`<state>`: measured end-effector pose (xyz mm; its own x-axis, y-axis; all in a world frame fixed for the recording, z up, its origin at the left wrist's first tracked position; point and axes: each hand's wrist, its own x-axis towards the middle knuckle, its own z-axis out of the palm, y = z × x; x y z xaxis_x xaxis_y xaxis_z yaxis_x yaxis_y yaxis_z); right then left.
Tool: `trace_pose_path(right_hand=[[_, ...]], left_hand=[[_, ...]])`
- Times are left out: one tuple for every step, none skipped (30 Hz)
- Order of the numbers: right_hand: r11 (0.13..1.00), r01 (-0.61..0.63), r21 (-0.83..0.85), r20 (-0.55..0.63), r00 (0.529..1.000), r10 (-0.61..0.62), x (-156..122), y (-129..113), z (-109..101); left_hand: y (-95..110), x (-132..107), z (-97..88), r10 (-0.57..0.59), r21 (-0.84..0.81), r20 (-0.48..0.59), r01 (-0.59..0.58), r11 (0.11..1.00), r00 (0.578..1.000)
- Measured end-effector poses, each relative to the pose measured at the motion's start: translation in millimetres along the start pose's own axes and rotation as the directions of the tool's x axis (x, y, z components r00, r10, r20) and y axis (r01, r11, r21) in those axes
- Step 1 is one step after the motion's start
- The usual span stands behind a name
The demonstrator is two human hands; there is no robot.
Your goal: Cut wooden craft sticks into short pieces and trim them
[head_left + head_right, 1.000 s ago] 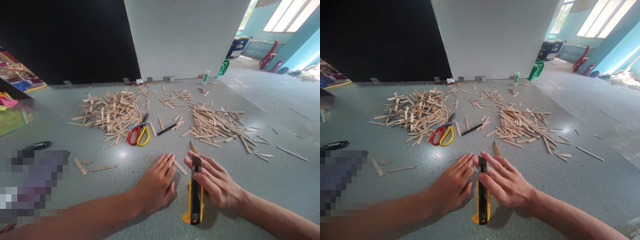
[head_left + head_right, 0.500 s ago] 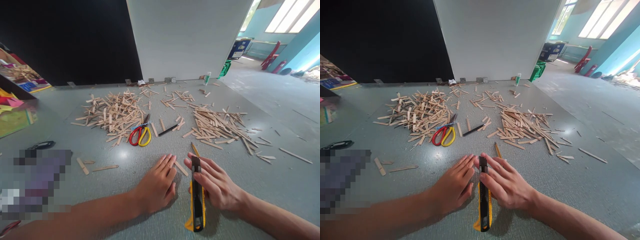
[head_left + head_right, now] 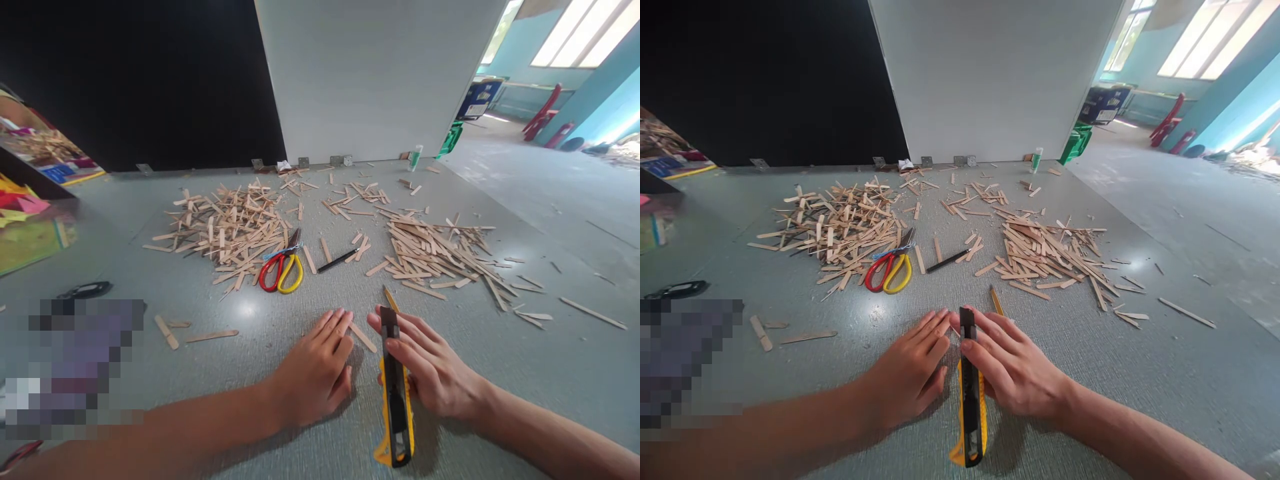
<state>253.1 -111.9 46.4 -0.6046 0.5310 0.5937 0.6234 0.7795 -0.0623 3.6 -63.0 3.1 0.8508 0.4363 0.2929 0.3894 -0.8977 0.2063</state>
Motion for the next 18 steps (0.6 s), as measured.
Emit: trace_pose_path(right_hand=[[1.0,0.0,0.002,0.004,1.0,0.0,-0.1,0.0,0.2],[1.0,-0.001,0.004,0.007,1.0,0.001,-0.2,0.0,0.4],[1.0,-0.003,0.006,0.01,1.0,0.003,-0.3,0.1,0.5],[1.0,-0.004,0.008,0.011,1.0,0.004,-0.4,0.2,0.5],[1.0,-0.006,0.01,0.012,1.0,0.006,-0.5,0.3,0.5],[1.0,-0.005,0.012,0.011,1.0,0.005,-0.7,0.4,0.4],[1.0,-0.003,0.014,0.013,1.0,0.003,-0.8,0.5,0.3],[1.0,-0.002,0.016,0.015,1.0,0.001,-0.8,0.6,0.2],[1.0,0.0,0.016,0.016,1.0,0.0,-0.7,0.6,0.0],[1.0,0.002,0.016,0.017,1.0,-0.002,-0.4,0.7,-0.1],[1.0,0.003,0.014,0.018,1.0,-0.003,0.0,0.6,-0.3],[1.0,0.005,0.013,0.015,1.0,-0.005,0.6,0.6,-0.5],[1.0,0.007,0.012,0.012,1.0,-0.008,1.3,0.6,-0.6],[1.0,0.009,0.01,0.008,1.0,-0.009,2.0,0.5,-0.7],[1.0,0.011,0.011,0.004,1.0,-0.011,2.6,0.5,-0.7],[1.0,0.01,0.012,-0.002,1.0,-0.01,3.2,0.4,-0.7],[1.0,0.011,0.014,-0.007,1.0,-0.011,3.5,0.4,-0.6],[1.0,0.01,0.016,-0.01,1.0,-0.01,3.6,0.5,-0.4]], left_hand=[[-0.2,0.0,0.0,0.004,0.005,0.0,-0.004,1.0,1.0],[-0.4,0.0,0.0,0.007,0.01,0.003,-0.007,1.0,1.0],[-0.5,0.1,0.1,0.009,0.012,0.006,-0.009,1.0,1.0],[-0.6,0.1,0.3,0.008,0.011,0.007,-0.008,1.0,1.0],[-0.7,0.3,0.5,0.005,0.006,0.009,-0.005,1.0,1.0],[-0.6,0.4,0.8,0.003,0.0,0.01,-0.003,1.0,1.0],[-0.4,0.6,1.2,0.0,-0.007,0.009,0.001,1.0,1.0],[-0.1,0.8,1.4,-0.002,-0.011,0.008,0.002,1.0,1.0],[0.1,1.0,1.5,-0.003,-0.011,0.006,0.003,1.0,1.0],[0.3,1.2,1.5,-0.004,-0.007,0.006,0.004,1.0,1.0],[0.4,1.4,1.3,-0.003,0.0,0.008,0.003,1.0,1.0],[0.5,1.4,1.1,-0.002,0.005,0.01,0.002,1.0,1.0],[0.3,1.4,0.8,-0.001,0.008,0.013,0.001,1.0,1.0],[0.1,1.2,0.6,0.0,0.006,0.017,0.0,1.0,1.0],[-0.1,1.0,0.5,0.0,0.001,0.02,0.0,1.0,1.0],[-0.4,0.7,0.5,-0.001,-0.007,0.023,0.001,1.0,1.0],[-0.6,0.4,0.6,-0.004,-0.015,0.023,0.004,1.0,1.0],[-0.7,0.2,0.8,-0.007,-0.02,0.023,0.007,1.0,1.0]])
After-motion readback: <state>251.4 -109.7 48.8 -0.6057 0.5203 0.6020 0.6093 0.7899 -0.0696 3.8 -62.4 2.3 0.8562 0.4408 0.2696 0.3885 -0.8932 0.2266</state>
